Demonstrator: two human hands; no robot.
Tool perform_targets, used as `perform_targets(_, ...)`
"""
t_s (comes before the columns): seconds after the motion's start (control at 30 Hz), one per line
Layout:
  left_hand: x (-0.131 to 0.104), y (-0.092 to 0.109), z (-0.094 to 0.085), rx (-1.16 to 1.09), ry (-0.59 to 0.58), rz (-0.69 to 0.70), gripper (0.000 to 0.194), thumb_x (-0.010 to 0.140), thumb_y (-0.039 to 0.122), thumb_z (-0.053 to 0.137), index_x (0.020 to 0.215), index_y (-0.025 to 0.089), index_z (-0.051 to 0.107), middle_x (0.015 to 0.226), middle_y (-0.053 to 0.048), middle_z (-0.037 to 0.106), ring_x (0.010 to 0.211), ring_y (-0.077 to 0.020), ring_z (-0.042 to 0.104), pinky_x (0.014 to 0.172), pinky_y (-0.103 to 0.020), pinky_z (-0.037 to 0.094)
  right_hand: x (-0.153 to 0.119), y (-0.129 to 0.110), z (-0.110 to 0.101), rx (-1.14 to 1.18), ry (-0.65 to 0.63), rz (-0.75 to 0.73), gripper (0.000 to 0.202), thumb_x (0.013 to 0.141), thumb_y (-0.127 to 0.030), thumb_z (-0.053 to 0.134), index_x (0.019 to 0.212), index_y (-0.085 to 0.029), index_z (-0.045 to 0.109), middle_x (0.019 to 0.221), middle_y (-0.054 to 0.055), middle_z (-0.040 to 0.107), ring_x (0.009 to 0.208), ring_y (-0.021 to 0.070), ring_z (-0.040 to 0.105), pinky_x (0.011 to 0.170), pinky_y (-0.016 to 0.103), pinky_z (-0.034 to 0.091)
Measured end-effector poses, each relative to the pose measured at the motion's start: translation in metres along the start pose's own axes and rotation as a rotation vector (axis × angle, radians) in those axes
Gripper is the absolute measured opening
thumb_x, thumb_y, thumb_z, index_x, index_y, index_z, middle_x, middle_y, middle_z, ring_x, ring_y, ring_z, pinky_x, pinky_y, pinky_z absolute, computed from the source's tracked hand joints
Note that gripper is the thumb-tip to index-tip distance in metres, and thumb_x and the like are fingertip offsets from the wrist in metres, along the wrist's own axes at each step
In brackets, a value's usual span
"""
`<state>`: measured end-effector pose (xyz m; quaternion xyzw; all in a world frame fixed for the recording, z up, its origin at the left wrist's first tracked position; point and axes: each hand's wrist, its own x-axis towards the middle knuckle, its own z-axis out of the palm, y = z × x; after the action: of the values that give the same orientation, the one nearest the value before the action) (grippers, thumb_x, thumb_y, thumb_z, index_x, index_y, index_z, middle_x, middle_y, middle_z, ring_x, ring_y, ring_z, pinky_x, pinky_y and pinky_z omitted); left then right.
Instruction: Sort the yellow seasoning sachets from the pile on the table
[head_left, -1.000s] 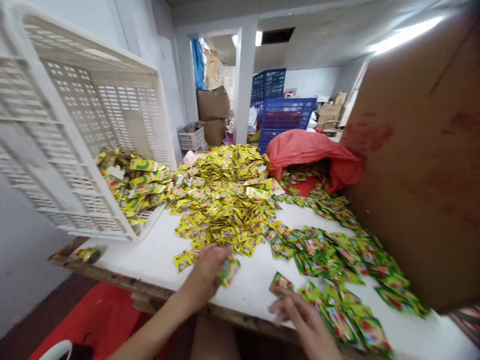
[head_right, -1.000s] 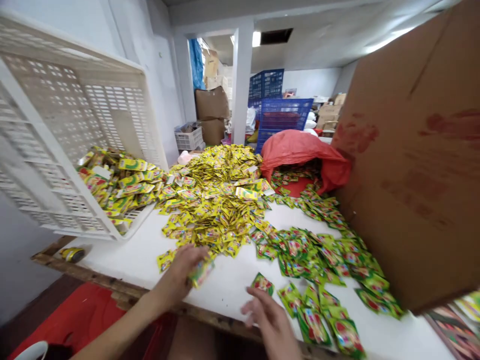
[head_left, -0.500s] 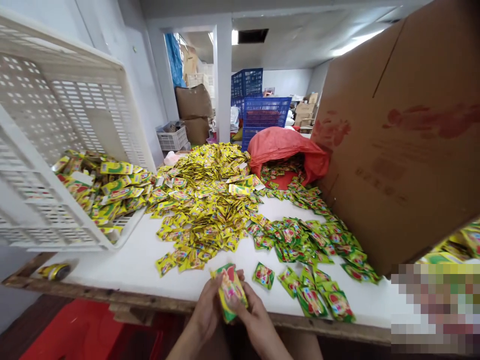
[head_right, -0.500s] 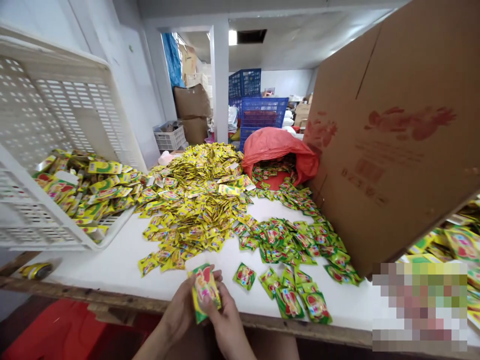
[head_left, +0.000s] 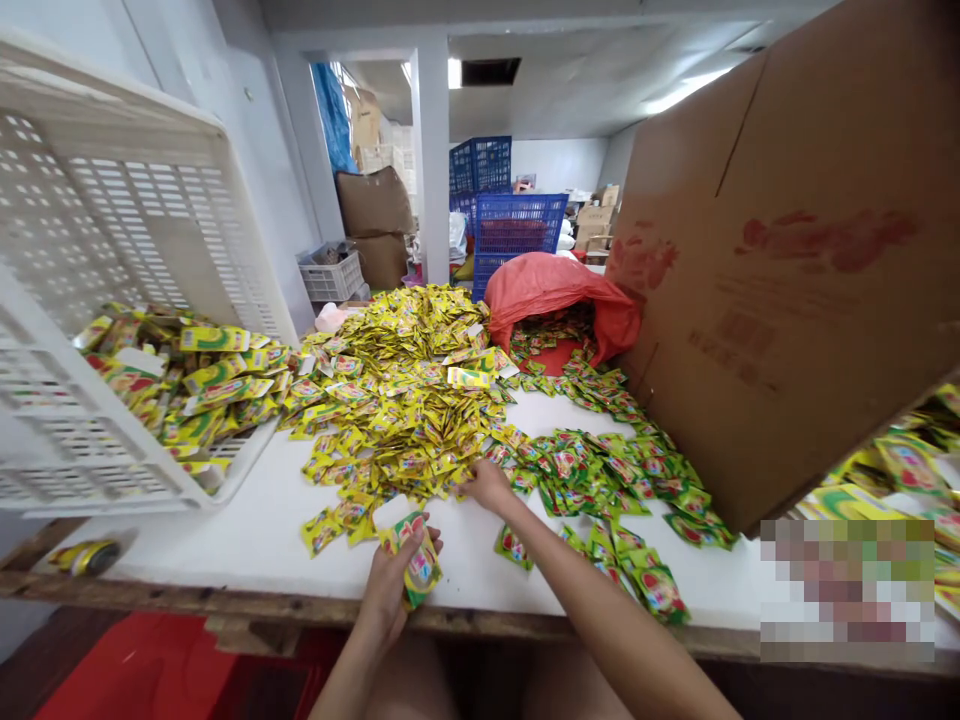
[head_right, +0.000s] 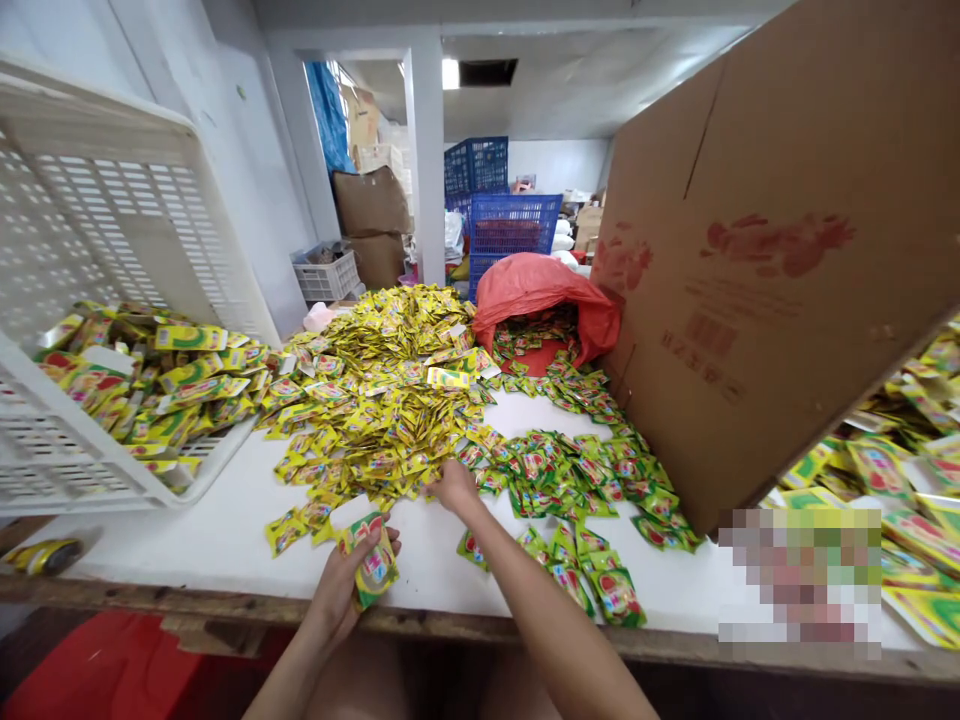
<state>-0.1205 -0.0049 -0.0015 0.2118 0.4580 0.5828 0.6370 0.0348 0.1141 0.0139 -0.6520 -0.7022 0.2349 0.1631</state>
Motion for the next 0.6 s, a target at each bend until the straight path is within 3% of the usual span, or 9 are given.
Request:
perform_targets(0.17,-0.002,0.002,0.000,0.072,-0.061,-0.019,0.044,0.063,0.032,0.072,0.100,0.013,0.059,0.077,-0.005,0.068,0.069,-0.0158,0.064,0.061,-0.024,0.051,-0.020,0.047,-0.047,0.012,-0.126,-0.040,0.028,0.070,-0.041,0.061,0.062,-0.013,0.059,0.052,-0.003,0.051,0.048,0.0083,0.042,0.047,0.020,0.029)
perform_targets(0.27,0.000,-0.001,0.008,0.152,-0.106,-0.025,0.042,0.063,0.035,0.071,0.097,0.012,0.062,0.076,-0.007,0.069,0.069,-0.0169,0.064,0.061,-0.025,0.050,-0.048,0.064,-0.055,-0.033,-0.184,-0.042,0.022,0.065,-0.035,0.065,0.058,-0.014,0.059,0.053,-0.003,0.054,0.050,0.0099,0.046,0.050,0.021,0.032)
perform_targets(0.37,0.005,-0.007,0.020,0.239,-0.128,-0.019,0.041,0.060,0.036,0.072,0.091,0.011,0.064,0.078,-0.009,0.070,0.073,-0.0187,0.064,0.065,-0.026,0.050,-0.067,0.065,-0.043,-0.115,-0.181,-0.034,0.017,0.060,-0.028,0.069,0.055,-0.015,0.059,0.065,0.003,0.060,0.069,0.0187,0.056,0.062,0.026,0.038)
perform_targets(0.47,0.009,-0.012,0.031,0.338,-0.167,-0.064,0.042,0.055,0.038,0.074,0.085,0.011,0.066,0.077,-0.010,0.070,0.073,-0.0210,0.064,0.066,-0.028,0.050,-0.074,0.057,-0.035,-0.163,-0.131,-0.032,0.009,0.063,-0.024,0.066,0.061,-0.016,0.063,0.083,0.009,0.063,0.090,0.0268,0.056,0.077,0.035,0.038)
perform_targets(0.6,0.004,-0.020,0.044,0.578,-0.277,-0.100,0.040,0.051,0.047,0.071,0.074,0.014,0.067,0.068,-0.007,0.070,0.067,-0.0250,0.064,0.060,-0.031,0.050,-0.085,0.040,-0.049,-0.135,-0.099,-0.033,0.017,0.057,-0.017,0.069,0.074,-0.015,0.065,0.078,0.009,0.066,0.085,0.0271,0.059,0.078,0.039,0.041)
